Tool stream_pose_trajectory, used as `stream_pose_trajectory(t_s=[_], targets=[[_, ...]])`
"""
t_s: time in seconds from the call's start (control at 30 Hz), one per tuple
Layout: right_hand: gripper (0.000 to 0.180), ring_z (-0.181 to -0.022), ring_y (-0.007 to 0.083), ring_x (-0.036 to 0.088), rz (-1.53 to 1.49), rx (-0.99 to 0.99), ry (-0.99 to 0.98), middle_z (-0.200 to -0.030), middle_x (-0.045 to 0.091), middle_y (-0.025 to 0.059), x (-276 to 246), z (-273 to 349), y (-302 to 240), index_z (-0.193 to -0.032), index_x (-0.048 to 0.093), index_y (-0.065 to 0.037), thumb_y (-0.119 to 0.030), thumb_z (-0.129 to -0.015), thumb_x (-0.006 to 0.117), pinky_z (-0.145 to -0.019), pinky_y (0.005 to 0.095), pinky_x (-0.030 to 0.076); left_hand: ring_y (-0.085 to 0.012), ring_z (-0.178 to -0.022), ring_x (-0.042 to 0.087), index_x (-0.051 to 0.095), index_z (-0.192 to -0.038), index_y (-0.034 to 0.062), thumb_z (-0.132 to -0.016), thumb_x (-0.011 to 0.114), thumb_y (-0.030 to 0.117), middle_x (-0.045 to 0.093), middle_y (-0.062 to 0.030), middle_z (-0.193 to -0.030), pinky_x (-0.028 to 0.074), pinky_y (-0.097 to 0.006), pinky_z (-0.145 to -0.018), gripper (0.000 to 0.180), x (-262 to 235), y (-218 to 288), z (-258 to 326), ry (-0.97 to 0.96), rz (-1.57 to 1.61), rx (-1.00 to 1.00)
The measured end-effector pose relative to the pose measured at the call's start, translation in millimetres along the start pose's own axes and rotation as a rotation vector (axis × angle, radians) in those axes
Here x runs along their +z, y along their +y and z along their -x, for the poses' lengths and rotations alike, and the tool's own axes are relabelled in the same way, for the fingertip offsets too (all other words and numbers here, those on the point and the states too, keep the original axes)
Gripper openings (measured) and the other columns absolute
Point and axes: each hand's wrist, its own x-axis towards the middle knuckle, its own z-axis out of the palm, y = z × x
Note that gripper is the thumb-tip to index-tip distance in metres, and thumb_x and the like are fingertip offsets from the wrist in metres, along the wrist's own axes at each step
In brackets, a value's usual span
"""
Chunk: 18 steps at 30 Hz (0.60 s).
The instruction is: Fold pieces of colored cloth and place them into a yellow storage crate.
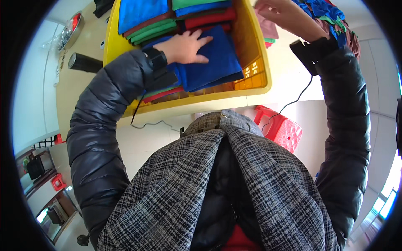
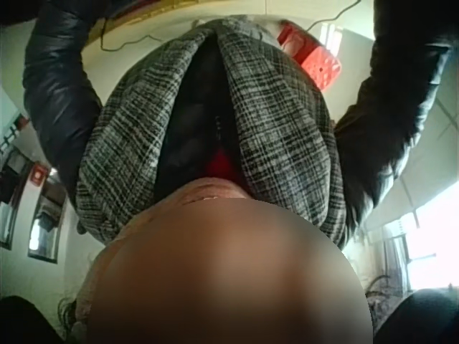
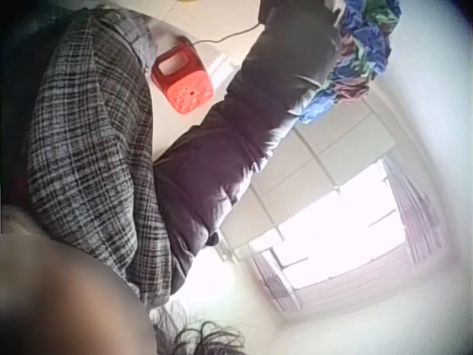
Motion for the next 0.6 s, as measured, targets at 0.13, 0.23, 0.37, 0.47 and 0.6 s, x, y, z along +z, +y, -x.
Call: stream_pose_trajectory(t_s=[0.13, 0.23, 0.37, 0.47, 0.6], targets=[[0.026, -0.085, 0.016, 0.068, 0.182, 0.604, -0.042, -0.095, 0.069, 0.0054, -27, 67, 55, -0.117, 0.063, -0.011, -0.027, -0.098, 0.058, -0.074, 0.0306, 0.055, -0.0481, -0.136, 0.038, 0.024, -0.156, 0.0213, -0.087, 0.06, 0.063, 0.028, -0.0254, -0.156, 0.039, -0.063, -0.102, 0.088, 23, 7, -25, -0.063, 0.172, -0.171], [0.036, -0.09, 0.0149, 0.067, -0.15, 0.903, 0.012, -0.105, 0.068, 0.0023, -19, 116, 84, -0.121, 0.061, -0.009, -0.036, -0.098, 0.059, -0.078, 0.0323, 0.055, -0.0488, -0.141, 0.03, 0.019, -0.158, 0.0219, -0.088, 0.059, 0.063, 0.023, -0.026, -0.158, 0.033, -0.065, -0.108, 0.091, 23, 36, -42, -0.109, 0.224, -0.186], [0.044, -0.1, 0.0177, 0.065, -0.424, 1.089, 0.172, -0.111, 0.066, 0.005, 8, 162, 140, -0.123, 0.061, -0.007, -0.043, -0.097, 0.059, -0.085, 0.0341, 0.053, -0.0485, -0.143, 0.026, 0.02, -0.158, 0.0219, -0.089, 0.061, 0.058, 0.022, -0.0265, -0.158, 0.028, -0.063, -0.112, 0.089, 30, 56, -62, -0.1, 0.128, -0.107], [0.06, -0.112, 0.022, 0.06, -0.464, 1.179, 0.152, -0.12, 0.064, 0.0073, 31, 165, 183, -0.128, 0.059, -0.007, -0.055, -0.092, 0.062, -0.095, 0.0378, 0.049, -0.048, -0.143, 0.026, 0.02, -0.158, 0.0234, -0.086, 0.062, 0.061, 0.023, -0.0262, -0.158, 0.028, -0.065, -0.11, 0.092, 36, 51, -68, -0.063, 0.117, -0.083], [0.082, -0.123, 0.0252, 0.054, -0.707, 1.256, 0.356, -0.13, 0.06, 0.0099, 68, 168, 244, -0.138, 0.054, -0.006, -0.068, -0.084, 0.064, -0.105, 0.0413, 0.042, -0.0478, -0.144, 0.026, 0.022, -0.158, 0.0213, -0.085, 0.068, 0.055, 0.024, -0.0262, -0.158, 0.027, -0.065, -0.111, 0.092, 18, 54, -71, -0.158, 0.158, -0.125]])
